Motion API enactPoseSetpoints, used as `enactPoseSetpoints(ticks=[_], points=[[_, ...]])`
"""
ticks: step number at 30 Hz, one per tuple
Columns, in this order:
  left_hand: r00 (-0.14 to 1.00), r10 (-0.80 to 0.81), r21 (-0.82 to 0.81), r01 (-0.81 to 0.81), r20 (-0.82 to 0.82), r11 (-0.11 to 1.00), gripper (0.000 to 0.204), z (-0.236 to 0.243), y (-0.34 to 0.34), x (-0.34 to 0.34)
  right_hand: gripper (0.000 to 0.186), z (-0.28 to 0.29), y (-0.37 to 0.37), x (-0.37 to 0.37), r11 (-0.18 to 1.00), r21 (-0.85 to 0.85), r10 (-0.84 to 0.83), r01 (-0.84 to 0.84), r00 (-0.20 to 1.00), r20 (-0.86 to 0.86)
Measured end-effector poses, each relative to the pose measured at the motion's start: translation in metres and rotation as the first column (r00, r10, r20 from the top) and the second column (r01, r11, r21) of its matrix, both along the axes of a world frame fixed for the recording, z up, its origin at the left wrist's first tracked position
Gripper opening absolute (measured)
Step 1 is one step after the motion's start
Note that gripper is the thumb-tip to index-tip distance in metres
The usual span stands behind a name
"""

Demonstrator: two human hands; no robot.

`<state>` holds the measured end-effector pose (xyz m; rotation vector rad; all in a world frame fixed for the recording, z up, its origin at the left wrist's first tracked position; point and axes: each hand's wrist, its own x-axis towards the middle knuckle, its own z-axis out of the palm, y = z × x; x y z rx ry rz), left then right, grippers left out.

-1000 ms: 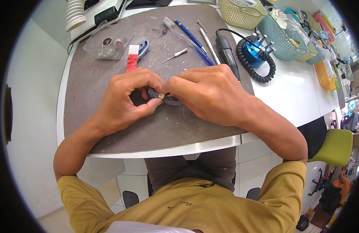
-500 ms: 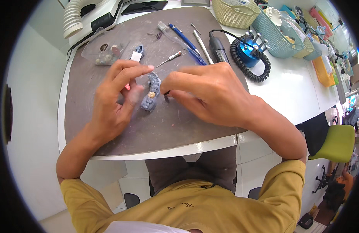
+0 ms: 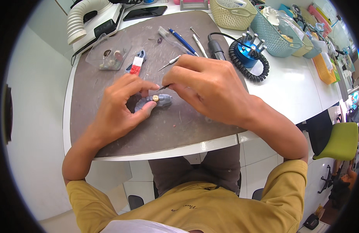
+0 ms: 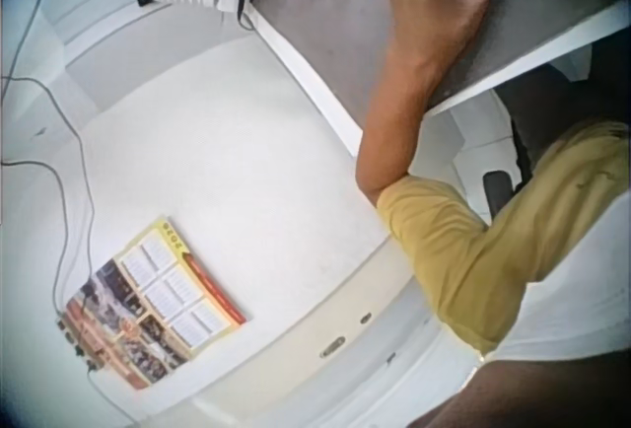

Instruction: The person uses a small pick tool to adjust a dental crown, fits the crown onto a dental model, and uses a motorized handpiece to polish the crown's surface.

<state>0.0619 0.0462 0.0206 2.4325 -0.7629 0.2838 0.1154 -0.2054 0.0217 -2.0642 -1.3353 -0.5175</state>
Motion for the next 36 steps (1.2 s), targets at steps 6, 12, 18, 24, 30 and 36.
enactPoseSetpoints(ticks=[6, 12, 18, 24, 30, 36], points=[[0.980, -0.041, -0.243, -0.008, -0.196, 0.970, 0.024, -0.008, -0.001, 0.001, 0.023, -0.002, 0.005, 0.000, 0.999, 0.001, 0.047, -0.047, 0.997, 0.062], [0.965, -0.069, -0.301, -0.011, -0.254, 0.953, 0.021, -0.008, -0.002, 0.001, 0.023, -0.005, 0.005, 0.001, 0.996, -0.040, 0.079, -0.075, 0.990, 0.116], [0.957, -0.033, -0.282, -0.051, -0.288, 0.958, 0.018, -0.005, -0.004, 0.002, 0.023, -0.007, 0.007, 0.002, 0.996, -0.024, 0.089, -0.087, 0.991, 0.100], [0.959, -0.038, -0.271, -0.041, -0.280, 0.962, 0.016, -0.007, -0.002, 0.003, 0.023, -0.009, 0.010, 0.003, 0.995, -0.014, 0.097, -0.096, 0.991, 0.090], [0.953, -0.060, -0.289, -0.030, -0.296, 0.957, 0.015, -0.009, -0.001, 0.005, 0.022, -0.007, 0.008, 0.003, 0.996, -0.002, 0.084, -0.084, 0.991, 0.108], [0.955, -0.060, -0.276, -0.023, -0.291, 0.961, 0.015, -0.009, 0.000, 0.005, 0.021, -0.007, 0.008, 0.004, 0.995, -0.009, 0.104, -0.103, 0.988, 0.111]])
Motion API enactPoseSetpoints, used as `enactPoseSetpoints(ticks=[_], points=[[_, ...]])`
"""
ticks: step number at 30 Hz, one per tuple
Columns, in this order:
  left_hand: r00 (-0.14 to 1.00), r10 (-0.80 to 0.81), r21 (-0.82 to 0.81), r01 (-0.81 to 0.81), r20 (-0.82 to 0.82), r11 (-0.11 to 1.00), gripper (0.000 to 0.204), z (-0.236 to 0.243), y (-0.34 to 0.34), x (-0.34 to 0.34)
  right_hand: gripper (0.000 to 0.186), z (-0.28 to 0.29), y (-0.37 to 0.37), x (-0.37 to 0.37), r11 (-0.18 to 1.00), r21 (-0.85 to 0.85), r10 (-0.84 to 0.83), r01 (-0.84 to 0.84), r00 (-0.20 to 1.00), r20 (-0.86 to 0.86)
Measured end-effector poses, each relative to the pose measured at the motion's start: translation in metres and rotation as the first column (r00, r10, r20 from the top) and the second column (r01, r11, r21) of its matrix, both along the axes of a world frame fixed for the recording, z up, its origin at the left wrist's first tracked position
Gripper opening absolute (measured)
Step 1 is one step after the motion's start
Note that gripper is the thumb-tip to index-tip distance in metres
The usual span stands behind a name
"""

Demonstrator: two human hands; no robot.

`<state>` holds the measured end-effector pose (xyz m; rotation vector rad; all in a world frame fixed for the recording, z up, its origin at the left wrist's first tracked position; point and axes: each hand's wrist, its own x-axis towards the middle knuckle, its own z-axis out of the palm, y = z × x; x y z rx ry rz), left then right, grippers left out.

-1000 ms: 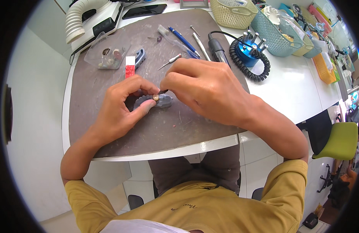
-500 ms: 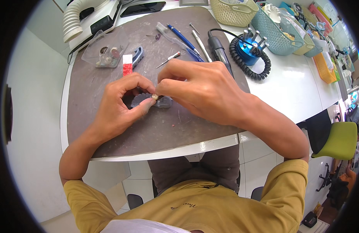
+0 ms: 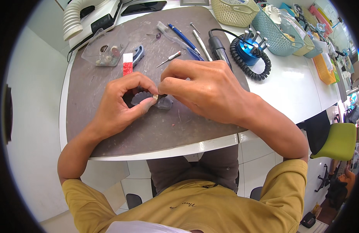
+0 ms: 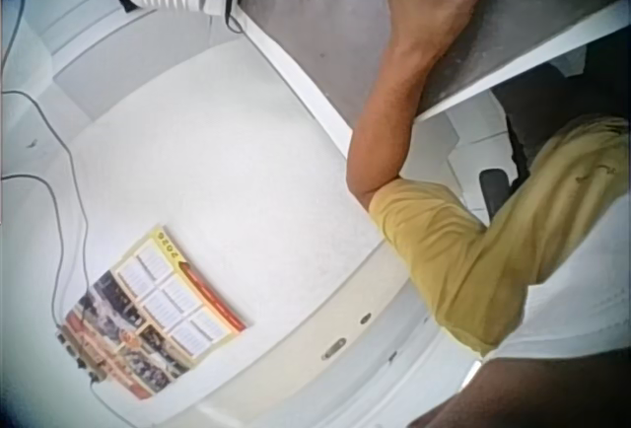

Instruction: The person uses a small pick tool to adjust a dental crown, fits the crown onto a dental model, and uses a motorized handpiece to polish the crown's surface.

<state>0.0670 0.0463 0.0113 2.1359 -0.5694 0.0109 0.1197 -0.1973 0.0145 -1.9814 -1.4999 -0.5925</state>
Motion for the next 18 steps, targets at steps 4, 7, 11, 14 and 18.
enactPoseSetpoints(ticks=[4, 7, 11, 14, 18], points=[[1.000, -0.008, -0.021, 0.008, 0.006, 1.000, 0.014, -0.0011, 0.0011, 0.0000, 0.020, 0.0005, 0.0006, -0.0003, 1.000, -0.010, 0.006, -0.006, 1.000, -0.006], [1.000, -0.011, -0.031, 0.011, -0.011, 0.999, 0.014, 0.0002, 0.0003, 0.0003, 0.019, -0.0012, 0.0003, -0.0001, 1.000, -0.012, 0.006, -0.006, 1.000, -0.009], [1.000, -0.017, -0.051, 0.016, -0.008, 0.999, 0.015, -0.0020, 0.0010, 0.0010, 0.019, -0.0025, 0.0007, 0.0003, 1.000, -0.018, 0.006, -0.006, 1.000, -0.012], [1.000, -0.015, -0.033, 0.014, -0.009, 0.999, 0.015, -0.0017, 0.0015, 0.0009, 0.019, -0.0039, 0.0018, 0.0009, 1.000, -0.019, 0.012, -0.012, 1.000, -0.008], [1.000, -0.020, -0.012, 0.020, 0.023, 1.000, 0.015, -0.0016, 0.0017, 0.0010, 0.020, -0.0034, 0.0020, 0.0006, 0.999, -0.042, 0.009, -0.009, 1.000, -0.014]])
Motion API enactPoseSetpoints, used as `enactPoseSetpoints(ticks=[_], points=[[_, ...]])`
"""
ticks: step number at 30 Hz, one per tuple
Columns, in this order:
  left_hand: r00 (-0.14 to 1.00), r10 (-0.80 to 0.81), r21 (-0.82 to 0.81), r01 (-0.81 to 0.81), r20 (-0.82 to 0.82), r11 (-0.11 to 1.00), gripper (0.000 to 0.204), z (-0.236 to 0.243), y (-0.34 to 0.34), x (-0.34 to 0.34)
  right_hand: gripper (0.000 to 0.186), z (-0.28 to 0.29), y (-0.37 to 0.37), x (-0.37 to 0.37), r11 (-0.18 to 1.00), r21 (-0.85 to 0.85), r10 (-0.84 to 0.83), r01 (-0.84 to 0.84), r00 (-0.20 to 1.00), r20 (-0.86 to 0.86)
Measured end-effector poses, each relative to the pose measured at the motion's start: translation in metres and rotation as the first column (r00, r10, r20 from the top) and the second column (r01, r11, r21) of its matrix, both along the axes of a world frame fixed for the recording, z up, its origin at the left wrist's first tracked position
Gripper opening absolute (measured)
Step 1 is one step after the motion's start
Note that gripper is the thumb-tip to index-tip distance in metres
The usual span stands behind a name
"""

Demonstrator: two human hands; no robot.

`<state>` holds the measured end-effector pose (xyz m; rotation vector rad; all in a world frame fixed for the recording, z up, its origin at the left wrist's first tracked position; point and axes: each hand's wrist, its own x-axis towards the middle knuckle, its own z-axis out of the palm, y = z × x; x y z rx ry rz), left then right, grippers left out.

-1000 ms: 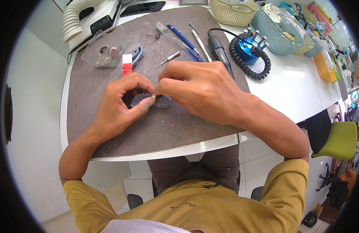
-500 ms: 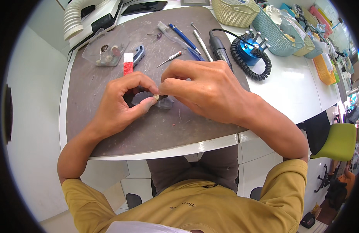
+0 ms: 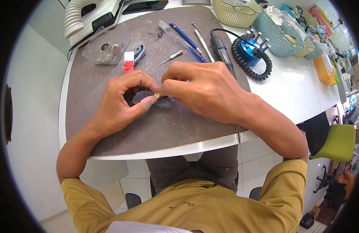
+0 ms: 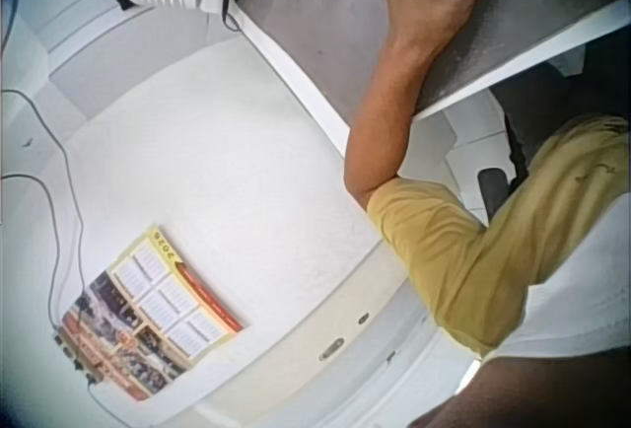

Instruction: The person uses a small pick tool to adjust a dental crown, fits the crown onto a dental model, and uses a motorized handpiece to polish the crown's surface.

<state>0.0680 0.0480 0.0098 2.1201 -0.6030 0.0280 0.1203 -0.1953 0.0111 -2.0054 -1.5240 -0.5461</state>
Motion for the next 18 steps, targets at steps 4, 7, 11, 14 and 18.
enactPoseSetpoints(ticks=[4, 7, 11, 14, 18], points=[[1.000, 0.011, -0.020, -0.011, -0.007, 1.000, 0.015, -0.0005, -0.0015, -0.0008, 0.027, -0.0021, 0.0013, -0.0011, 1.000, -0.006, -0.018, 0.018, 1.000, 0.018], [1.000, 0.007, 0.020, -0.007, 0.002, 1.000, 0.015, 0.0028, -0.0020, -0.0007, 0.037, 0.0015, 0.0039, -0.0032, 0.999, 0.034, -0.012, 0.014, 0.999, -0.039], [1.000, 0.011, -0.080, -0.011, -0.002, 0.997, 0.015, -0.0038, -0.0021, -0.0004, 0.043, 0.0068, 0.0016, -0.0051, 0.998, -0.051, -0.048, 0.045, 0.996, -0.074], [1.000, -0.001, -0.088, -0.001, -0.021, 0.996, 0.017, -0.0025, -0.0002, 0.0007, 0.040, 0.0050, 0.0004, -0.0046, 0.996, -0.081, -0.054, 0.040, 0.982, -0.180], [1.000, -0.024, 0.014, 0.024, 0.017, 1.000, 0.019, 0.0001, 0.0009, 0.0024, 0.036, 0.0027, 0.0006, -0.0048, 0.997, -0.081, -0.040, 0.016, 0.953, -0.301]])
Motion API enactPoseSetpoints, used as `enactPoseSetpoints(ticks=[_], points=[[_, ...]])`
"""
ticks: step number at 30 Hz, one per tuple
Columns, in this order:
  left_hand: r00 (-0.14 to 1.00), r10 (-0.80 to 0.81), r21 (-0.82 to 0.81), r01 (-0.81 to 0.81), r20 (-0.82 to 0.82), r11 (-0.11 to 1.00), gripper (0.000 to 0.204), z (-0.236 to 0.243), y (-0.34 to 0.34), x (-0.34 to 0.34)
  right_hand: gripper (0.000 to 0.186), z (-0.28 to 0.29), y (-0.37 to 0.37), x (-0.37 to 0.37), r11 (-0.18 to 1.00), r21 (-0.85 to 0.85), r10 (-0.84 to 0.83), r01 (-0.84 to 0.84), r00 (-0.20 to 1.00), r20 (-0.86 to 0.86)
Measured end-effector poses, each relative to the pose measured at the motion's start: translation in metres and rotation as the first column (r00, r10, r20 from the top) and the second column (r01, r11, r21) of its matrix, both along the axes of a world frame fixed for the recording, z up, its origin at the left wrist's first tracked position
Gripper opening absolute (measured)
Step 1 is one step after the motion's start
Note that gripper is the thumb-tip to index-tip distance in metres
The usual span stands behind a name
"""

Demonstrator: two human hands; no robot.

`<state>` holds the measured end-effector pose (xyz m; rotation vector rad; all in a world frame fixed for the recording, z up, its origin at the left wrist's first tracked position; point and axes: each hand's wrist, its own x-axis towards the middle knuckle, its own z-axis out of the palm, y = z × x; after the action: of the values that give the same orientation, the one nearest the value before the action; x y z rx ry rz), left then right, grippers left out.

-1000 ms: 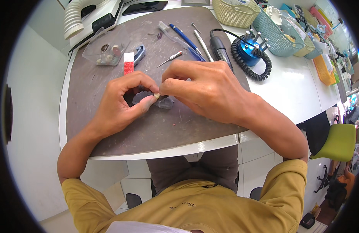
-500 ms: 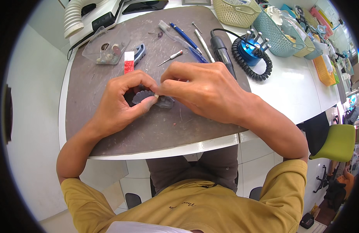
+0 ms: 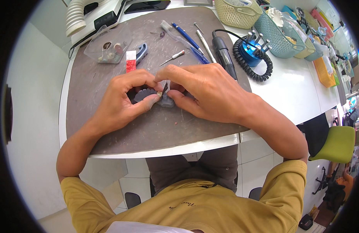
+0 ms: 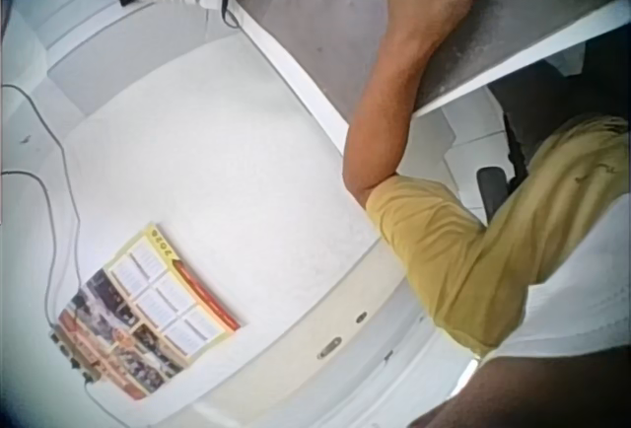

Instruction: The person uses a small pick tool to adjust a dental crown, fits the crown onto a dental model, and uses a motorized handpiece to polish the crown's surface.

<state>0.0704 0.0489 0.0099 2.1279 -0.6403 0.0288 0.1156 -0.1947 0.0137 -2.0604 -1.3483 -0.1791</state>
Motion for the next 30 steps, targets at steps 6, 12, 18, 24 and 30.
enactPoseSetpoints(ticks=[6, 12, 18, 24, 30], points=[[0.997, 0.005, 0.005, -0.005, -0.081, 1.000, 0.018, 0.0040, -0.0007, -0.0001, 0.036, 0.0003, -0.0001, -0.0014, 0.999, -0.037, 0.003, -0.003, 1.000, -0.008], [0.998, -0.008, -0.034, 0.006, -0.063, 0.999, 0.018, 0.0007, 0.0006, 0.0004, 0.029, -0.0012, 0.0015, -0.0010, 1.000, 0.001, 0.024, -0.024, 1.000, 0.007], [0.995, 0.001, -0.020, -0.003, -0.103, 1.000, 0.016, 0.0010, 0.0007, 0.0011, 0.028, -0.0029, 0.0022, -0.0004, 0.999, -0.009, 0.031, -0.030, 0.997, 0.076], [0.996, 0.011, -0.020, -0.013, -0.088, 1.000, 0.015, 0.0029, -0.0005, -0.0001, 0.022, -0.0040, 0.0021, 0.0002, 0.999, 0.035, 0.028, -0.031, 0.995, 0.096], [1.000, 0.004, -0.007, -0.004, -0.029, 1.000, 0.015, -0.0014, 0.0016, 0.0020, 0.021, -0.0022, 0.0010, 0.0008, 1.000, 0.006, 0.022, -0.023, 0.992, 0.121]])
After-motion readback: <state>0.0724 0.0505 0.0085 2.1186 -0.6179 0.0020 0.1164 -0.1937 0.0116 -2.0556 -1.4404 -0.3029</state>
